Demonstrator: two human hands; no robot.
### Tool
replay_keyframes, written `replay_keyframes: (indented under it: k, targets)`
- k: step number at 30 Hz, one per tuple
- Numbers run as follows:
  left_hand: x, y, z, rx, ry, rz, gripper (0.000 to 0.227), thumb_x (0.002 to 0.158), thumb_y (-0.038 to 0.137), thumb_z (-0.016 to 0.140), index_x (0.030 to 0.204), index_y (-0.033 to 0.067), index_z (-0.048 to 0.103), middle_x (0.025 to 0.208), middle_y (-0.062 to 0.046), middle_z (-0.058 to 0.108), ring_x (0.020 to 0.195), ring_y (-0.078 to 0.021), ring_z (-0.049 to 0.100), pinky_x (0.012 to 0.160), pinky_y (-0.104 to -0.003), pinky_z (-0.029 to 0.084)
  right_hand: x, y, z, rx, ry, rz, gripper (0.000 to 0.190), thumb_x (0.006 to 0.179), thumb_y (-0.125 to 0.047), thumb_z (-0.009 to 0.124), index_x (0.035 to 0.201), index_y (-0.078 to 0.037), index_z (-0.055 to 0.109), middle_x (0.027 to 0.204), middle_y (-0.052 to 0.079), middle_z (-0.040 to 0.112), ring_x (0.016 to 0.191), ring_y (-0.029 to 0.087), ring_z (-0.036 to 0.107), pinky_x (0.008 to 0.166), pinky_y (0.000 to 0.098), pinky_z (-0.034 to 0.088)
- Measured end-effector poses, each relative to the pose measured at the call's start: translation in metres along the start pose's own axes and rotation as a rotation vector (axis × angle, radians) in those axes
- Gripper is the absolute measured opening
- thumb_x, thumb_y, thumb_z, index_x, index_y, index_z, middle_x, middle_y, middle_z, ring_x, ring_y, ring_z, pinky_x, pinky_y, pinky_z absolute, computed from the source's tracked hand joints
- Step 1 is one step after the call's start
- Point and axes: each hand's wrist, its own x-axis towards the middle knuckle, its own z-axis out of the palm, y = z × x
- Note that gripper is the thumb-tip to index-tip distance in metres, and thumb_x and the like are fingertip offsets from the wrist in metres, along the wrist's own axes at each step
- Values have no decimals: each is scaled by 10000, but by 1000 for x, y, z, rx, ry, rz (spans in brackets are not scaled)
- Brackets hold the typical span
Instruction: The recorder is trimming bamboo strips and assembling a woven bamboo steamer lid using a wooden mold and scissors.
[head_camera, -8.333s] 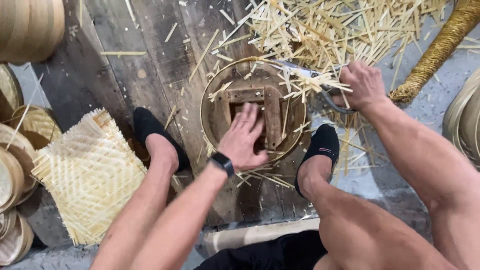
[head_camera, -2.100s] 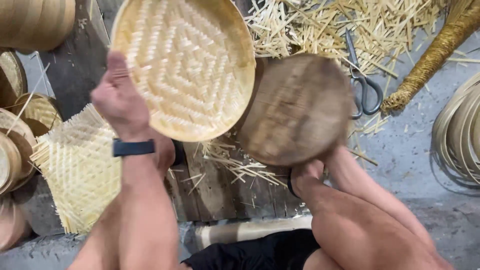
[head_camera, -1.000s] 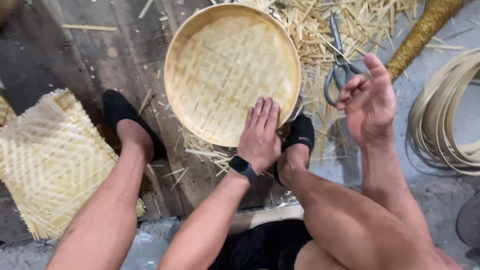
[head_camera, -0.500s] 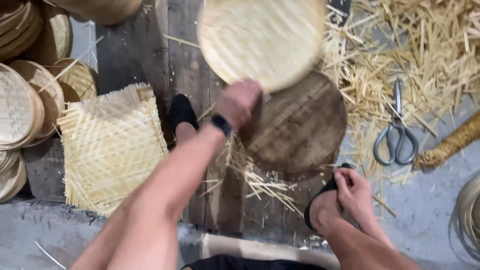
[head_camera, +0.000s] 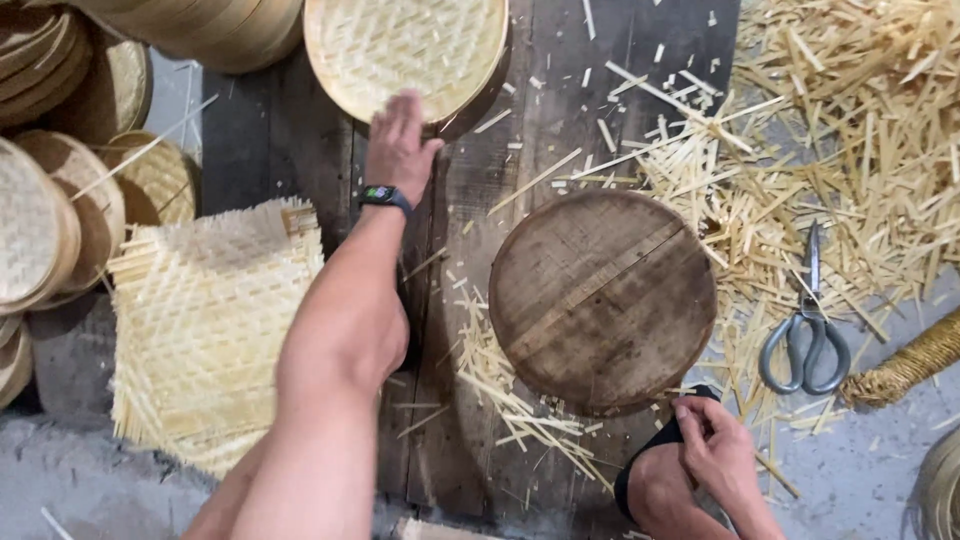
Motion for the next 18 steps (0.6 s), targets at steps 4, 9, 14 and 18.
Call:
replay_keyframes:
  k: [4,9,14,18]
  targets:
    - [-63,-10,-97,90,-228,-378,996,919,374,803,1620,3,201,1697,-241,248,1583,-385,243,1285,-542,214,2,-1,1,-79,-11,-25,210,929,-222,687,1076,-92,760,698,89,675,629,168,612,625,327,506]
    - [-183,-62,-147,184,-752,-1275,1740,472,587,997,1579,-15,-204,1631,-326,-105,1544,-487,-62,1244,-571,53,5,0,11,-220,53,-155,266,985,-344,666,1112,-133,767,903,149,738,832,301,714,735,411,544]
    - [-226,-82,-151,38,-762,-1366,1604,496,560,999,1569,-95,3,1624,-374,77,1447,-456,334,1170,-472,353,5,-7,15,-338,85,-112,286,958,-420,670,1072,-178,771,874,119,752,844,327,727,779,455,552]
    - [-245,-88,-180,108,-631,-1059,607,742,385,863,1114,-81,750,1156,-294,733,1081,-397,710,964,-439,572,6,-5,16,-377,102,-122,294,984,-437,662,1079,-178,763,873,110,746,839,333,718,776,470,546]
